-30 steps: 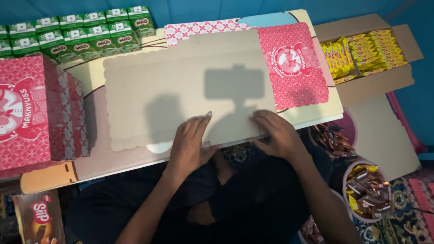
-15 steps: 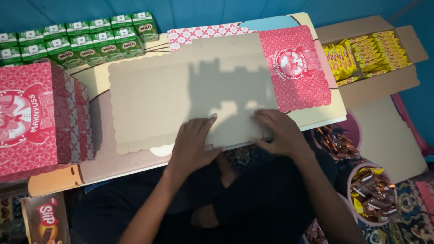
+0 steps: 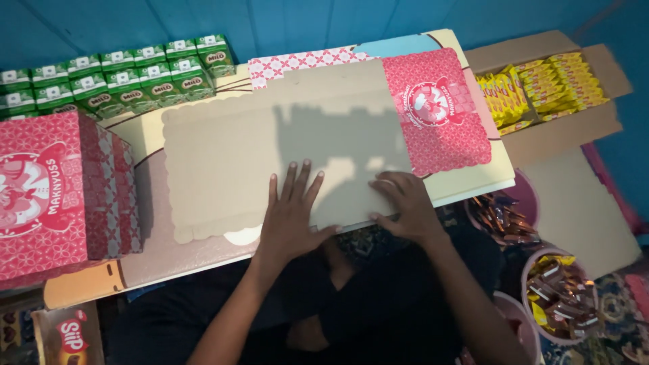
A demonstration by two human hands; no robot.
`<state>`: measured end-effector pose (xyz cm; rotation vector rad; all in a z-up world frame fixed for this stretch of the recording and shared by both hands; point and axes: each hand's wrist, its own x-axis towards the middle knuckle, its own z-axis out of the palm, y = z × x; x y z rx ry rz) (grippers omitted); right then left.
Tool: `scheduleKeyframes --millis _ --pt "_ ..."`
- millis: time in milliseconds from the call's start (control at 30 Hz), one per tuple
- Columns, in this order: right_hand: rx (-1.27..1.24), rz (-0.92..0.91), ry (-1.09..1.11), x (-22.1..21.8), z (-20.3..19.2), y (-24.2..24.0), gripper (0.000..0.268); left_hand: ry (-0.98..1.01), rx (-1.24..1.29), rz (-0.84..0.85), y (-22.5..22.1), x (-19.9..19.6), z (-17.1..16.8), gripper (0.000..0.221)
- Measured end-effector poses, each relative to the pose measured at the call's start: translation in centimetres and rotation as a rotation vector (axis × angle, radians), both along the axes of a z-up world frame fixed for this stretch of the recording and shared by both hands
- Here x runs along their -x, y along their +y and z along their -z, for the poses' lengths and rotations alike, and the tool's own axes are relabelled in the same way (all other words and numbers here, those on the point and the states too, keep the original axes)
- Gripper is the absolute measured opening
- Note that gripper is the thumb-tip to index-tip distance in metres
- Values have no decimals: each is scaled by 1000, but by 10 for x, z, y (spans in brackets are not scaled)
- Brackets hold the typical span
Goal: Applying adhesive stickers to a cardboard box template for assembly
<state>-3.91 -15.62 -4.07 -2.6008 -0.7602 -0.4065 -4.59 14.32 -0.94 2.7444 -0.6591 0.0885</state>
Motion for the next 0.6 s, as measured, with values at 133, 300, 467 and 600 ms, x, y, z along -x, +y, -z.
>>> scheduleKeyframes --millis 133,300,467,600 --pt "-12 12 -10 0 5 -1 66 -36 7 -8 -1 1 2 116" --pt "-37 15 -50 2 2 3 62 -55 82 4 1 1 7 117" --pt "-51 19 -74 2 2 5 61 -52 59 -2 0 2 5 118" --pt "-78 19 -68 3 4 2 62 -58 31 -7 -1 2 6 120"
